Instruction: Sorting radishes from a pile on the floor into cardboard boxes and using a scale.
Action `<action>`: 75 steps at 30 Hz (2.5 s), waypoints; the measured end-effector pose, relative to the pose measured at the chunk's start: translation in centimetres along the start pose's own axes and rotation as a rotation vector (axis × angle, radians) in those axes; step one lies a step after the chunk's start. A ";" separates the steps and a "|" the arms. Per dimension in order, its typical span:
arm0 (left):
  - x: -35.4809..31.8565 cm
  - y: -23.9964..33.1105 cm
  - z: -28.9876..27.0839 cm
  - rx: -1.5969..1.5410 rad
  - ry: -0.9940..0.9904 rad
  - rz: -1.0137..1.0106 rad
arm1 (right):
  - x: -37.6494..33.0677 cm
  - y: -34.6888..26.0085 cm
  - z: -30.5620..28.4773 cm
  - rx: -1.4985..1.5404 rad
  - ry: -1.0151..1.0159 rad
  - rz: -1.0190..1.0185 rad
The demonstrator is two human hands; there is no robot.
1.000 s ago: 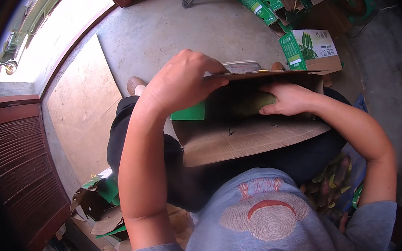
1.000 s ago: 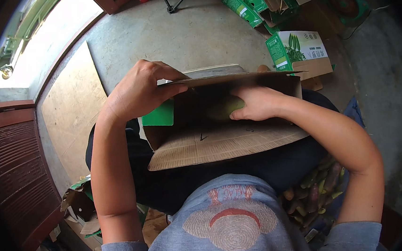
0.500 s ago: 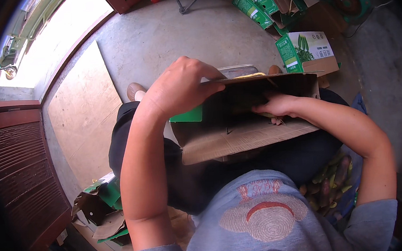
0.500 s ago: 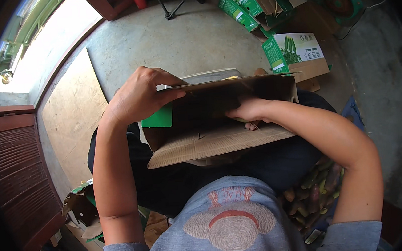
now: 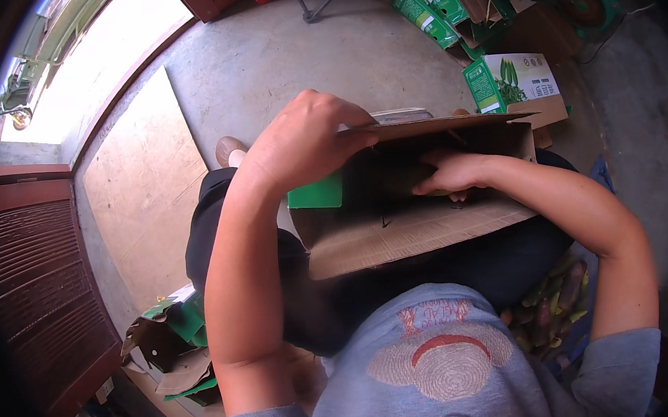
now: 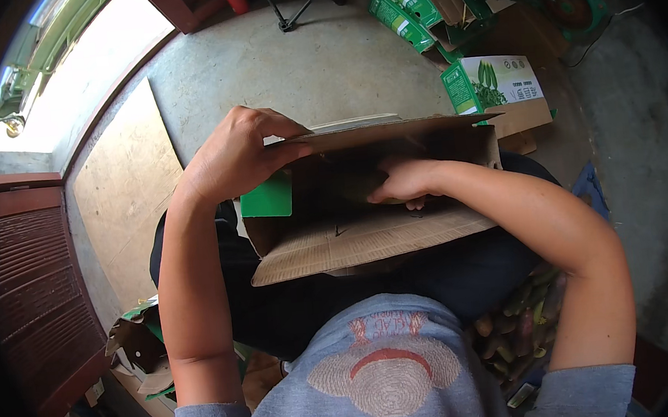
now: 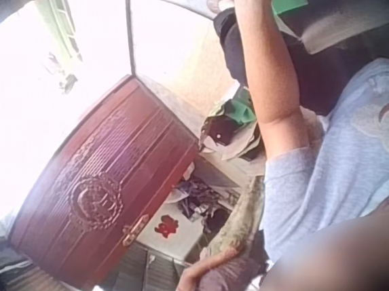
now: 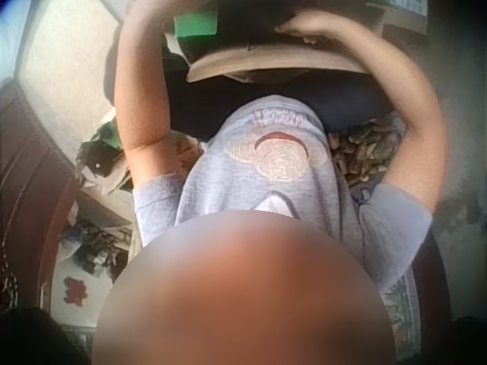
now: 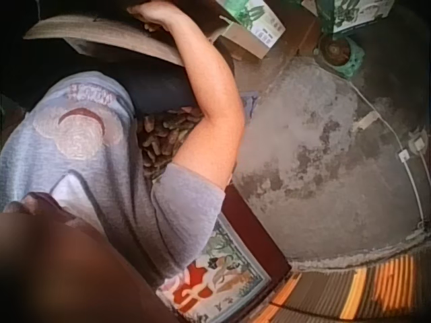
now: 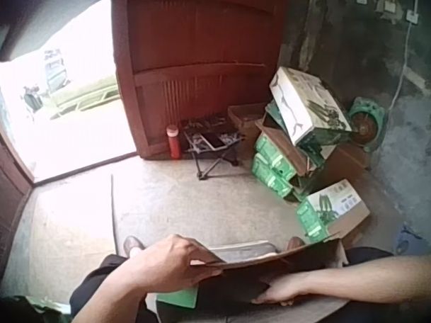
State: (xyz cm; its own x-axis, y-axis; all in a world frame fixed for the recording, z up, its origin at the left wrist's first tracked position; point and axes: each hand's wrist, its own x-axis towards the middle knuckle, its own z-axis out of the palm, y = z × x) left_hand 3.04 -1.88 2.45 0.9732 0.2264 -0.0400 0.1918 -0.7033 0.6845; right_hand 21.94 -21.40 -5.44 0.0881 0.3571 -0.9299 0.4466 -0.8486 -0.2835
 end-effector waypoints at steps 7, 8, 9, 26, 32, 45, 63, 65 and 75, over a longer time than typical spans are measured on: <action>0.0 -0.1 0.1 0.018 0.011 0.034 | 3.5 1.4 2.4 0.022 -0.007 -0.119; 0.0 -0.1 0.1 0.018 0.018 0.033 | 3.8 0.8 2.6 -0.013 -0.054 -0.135; 0.0 -0.2 0.2 0.020 0.016 0.032 | 4.0 0.3 2.7 -0.047 -0.101 -0.151; 0.3 -0.5 0.5 -0.006 -0.005 0.023 | 5.0 1.6 1.3 -0.512 0.296 -0.589; 0.6 0.0 0.6 0.024 0.007 0.022 | -7.4 0.4 -1.9 -0.369 0.196 -0.610; 0.9 0.3 0.4 -0.260 0.136 -0.012 | -26.7 27.0 0.4 0.832 1.373 -0.738; -1.3 -1.8 -0.9 -0.149 0.537 -0.176 | -16.3 60.6 24.9 1.254 0.955 0.280; -1.9 -1.3 -0.9 -0.127 0.527 -0.176 | -15.5 62.8 28.2 1.251 0.939 0.327; -4.6 -3.4 0.3 -0.056 0.489 -0.318 | -12.8 70.3 44.7 0.761 0.693 0.837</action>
State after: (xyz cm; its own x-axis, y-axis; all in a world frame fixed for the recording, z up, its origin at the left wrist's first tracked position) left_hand -2.04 -0.72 0.11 0.6945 0.7148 0.0816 0.4451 -0.5160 0.7319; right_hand 12.42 -103.13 -23.92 0.6252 -0.4463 -0.6403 -0.5516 -0.8331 0.0421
